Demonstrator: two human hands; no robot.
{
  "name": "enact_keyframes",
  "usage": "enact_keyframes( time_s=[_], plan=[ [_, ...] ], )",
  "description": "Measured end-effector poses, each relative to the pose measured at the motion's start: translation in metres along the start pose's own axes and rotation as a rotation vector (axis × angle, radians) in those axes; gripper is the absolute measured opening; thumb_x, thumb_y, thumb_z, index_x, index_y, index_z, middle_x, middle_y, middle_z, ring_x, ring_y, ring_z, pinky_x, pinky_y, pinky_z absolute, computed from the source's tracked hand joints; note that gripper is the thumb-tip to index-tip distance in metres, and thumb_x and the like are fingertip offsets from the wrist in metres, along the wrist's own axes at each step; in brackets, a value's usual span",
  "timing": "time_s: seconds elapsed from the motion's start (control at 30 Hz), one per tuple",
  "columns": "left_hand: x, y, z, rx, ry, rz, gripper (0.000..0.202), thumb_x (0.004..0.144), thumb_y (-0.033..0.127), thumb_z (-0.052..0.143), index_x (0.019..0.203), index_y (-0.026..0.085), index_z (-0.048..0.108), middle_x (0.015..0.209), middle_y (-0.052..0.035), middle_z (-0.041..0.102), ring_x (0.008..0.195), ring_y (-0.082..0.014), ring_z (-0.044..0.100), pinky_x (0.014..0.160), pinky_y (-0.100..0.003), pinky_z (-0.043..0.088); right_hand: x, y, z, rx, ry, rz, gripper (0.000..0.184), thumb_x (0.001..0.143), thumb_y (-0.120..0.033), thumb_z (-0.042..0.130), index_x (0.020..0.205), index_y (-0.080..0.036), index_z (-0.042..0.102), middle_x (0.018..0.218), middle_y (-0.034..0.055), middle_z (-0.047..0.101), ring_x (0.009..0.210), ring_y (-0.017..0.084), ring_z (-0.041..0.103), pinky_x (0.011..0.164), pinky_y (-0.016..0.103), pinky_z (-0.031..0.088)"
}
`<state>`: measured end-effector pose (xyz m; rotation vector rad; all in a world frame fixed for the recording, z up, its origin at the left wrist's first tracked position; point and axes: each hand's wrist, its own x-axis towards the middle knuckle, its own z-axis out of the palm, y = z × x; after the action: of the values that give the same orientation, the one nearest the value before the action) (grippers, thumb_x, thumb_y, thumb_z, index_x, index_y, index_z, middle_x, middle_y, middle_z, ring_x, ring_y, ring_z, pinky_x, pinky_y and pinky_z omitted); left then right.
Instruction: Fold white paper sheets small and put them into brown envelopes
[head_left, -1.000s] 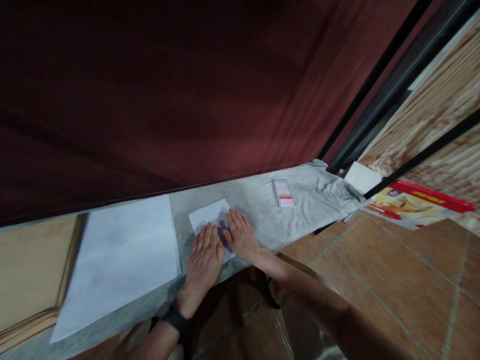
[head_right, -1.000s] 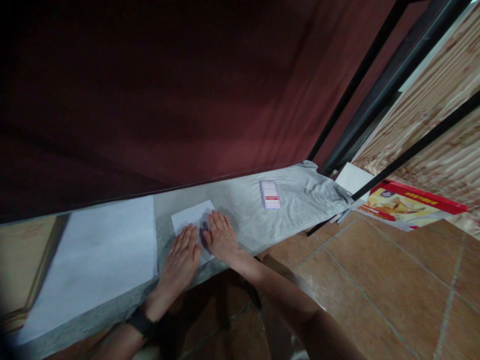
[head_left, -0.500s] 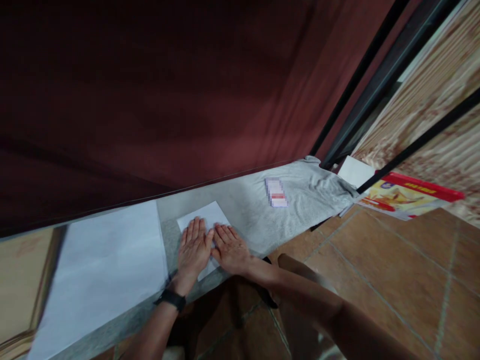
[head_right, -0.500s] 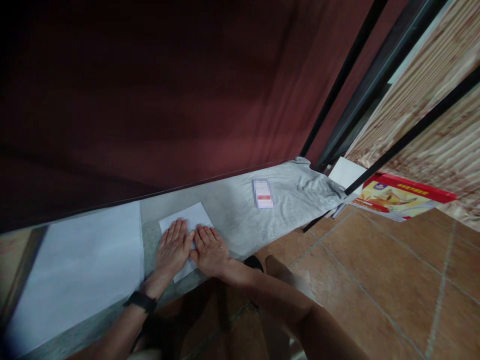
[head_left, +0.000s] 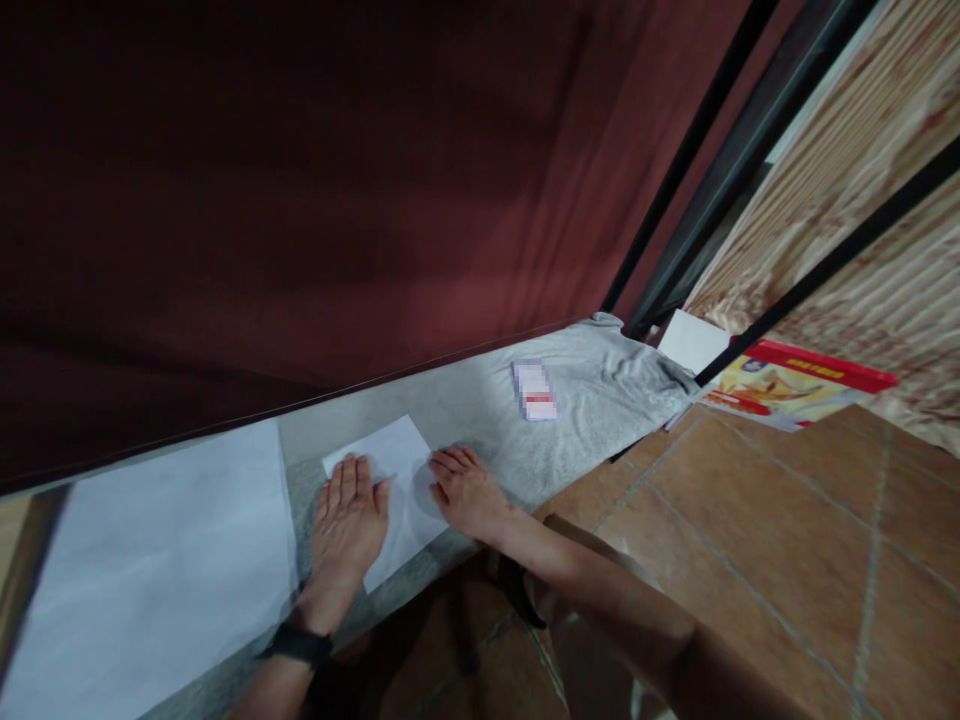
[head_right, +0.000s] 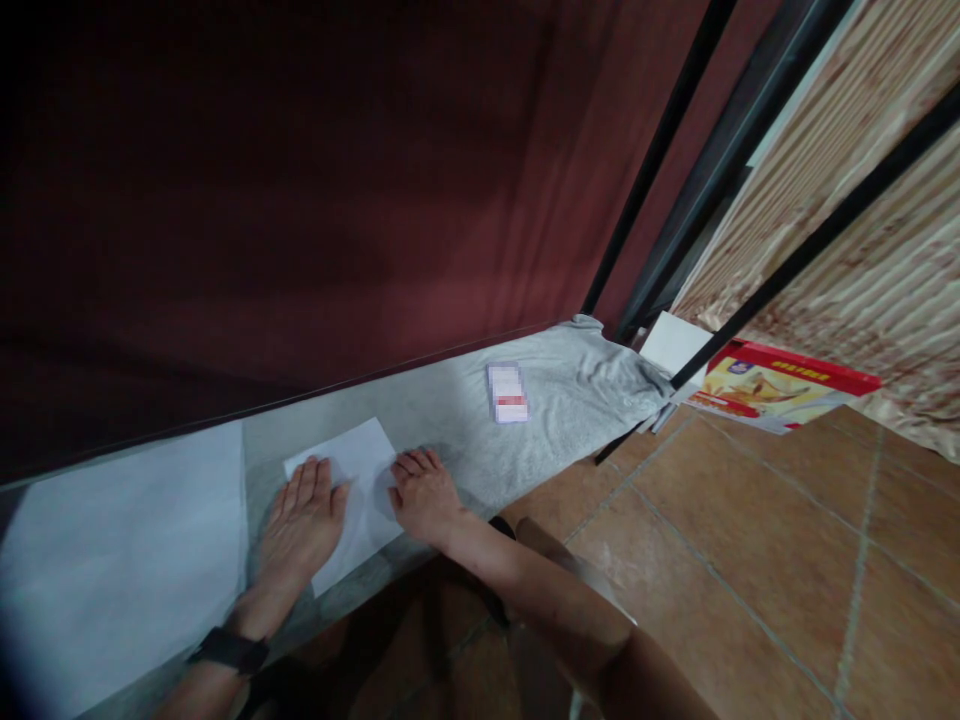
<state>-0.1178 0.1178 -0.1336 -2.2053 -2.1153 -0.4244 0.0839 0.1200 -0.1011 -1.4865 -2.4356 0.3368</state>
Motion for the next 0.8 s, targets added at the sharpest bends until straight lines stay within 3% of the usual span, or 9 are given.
enact_keyframes(
  time_s=[0.1, 0.23, 0.4, 0.57, 0.8],
  plan=[
    [0.000, 0.005, 0.002, -0.050, 0.044, 0.095, 0.066, 0.100, 0.039, 0.023, 0.153, 0.004, 0.040, 0.161, -0.0211, 0.038, 0.153, -0.0315, 0.030, 0.122, -0.053, 0.028, 0.007, -0.008, 0.003, 0.038, 0.068, -0.045, 0.046, 0.105, -0.031, 0.043, 0.146, -0.012, 0.052, 0.155, 0.0124, 0.049, 0.144, 0.024, 0.044, 0.123, 0.044, 0.031],
    [0.001, 0.009, 0.003, -0.045, -0.001, 0.200, 0.061, 0.099, 0.029, 0.021, 0.150, 0.007, 0.047, 0.159, -0.0174, 0.042, 0.153, -0.0312, 0.029, 0.122, -0.053, 0.028, 0.011, -0.020, 0.022, 0.058, 0.109, -0.163, 0.052, 0.106, -0.031, 0.037, 0.154, -0.011, 0.039, 0.161, 0.0119, 0.040, 0.148, 0.024, 0.039, 0.124, 0.043, 0.032],
    [0.006, 0.005, 0.001, 0.037, -0.027, 0.171, 0.061, 0.098, 0.031, 0.025, 0.152, 0.010, 0.044, 0.160, -0.0143, 0.041, 0.153, -0.0286, 0.029, 0.124, -0.050, 0.023, 0.016, -0.010, 0.040, 0.023, 0.113, -0.200, 0.054, 0.106, -0.038, 0.040, 0.153, -0.011, 0.042, 0.159, 0.0118, 0.044, 0.149, 0.022, 0.037, 0.126, 0.041, 0.028],
    [0.010, -0.003, 0.006, 0.046, -0.013, 0.104, 0.065, 0.098, 0.035, 0.025, 0.154, 0.005, 0.039, 0.160, -0.0192, 0.039, 0.152, -0.0278, 0.031, 0.124, -0.050, 0.024, 0.016, 0.009, 0.039, -0.003, 0.164, -0.192, 0.056, 0.105, -0.046, 0.045, 0.152, -0.016, 0.044, 0.160, 0.0094, 0.042, 0.148, 0.022, 0.038, 0.125, 0.042, 0.028],
    [0.008, -0.010, 0.001, 0.024, 0.009, -0.040, 0.066, 0.098, 0.035, 0.026, 0.153, 0.000, 0.039, 0.158, -0.0216, 0.041, 0.150, -0.0318, 0.035, 0.123, -0.051, 0.027, 0.011, 0.029, 0.019, -0.072, -0.042, -0.082, 0.058, 0.104, -0.046, 0.046, 0.156, -0.019, 0.039, 0.163, 0.0069, 0.035, 0.150, 0.025, 0.036, 0.125, 0.044, 0.026]
  ],
)
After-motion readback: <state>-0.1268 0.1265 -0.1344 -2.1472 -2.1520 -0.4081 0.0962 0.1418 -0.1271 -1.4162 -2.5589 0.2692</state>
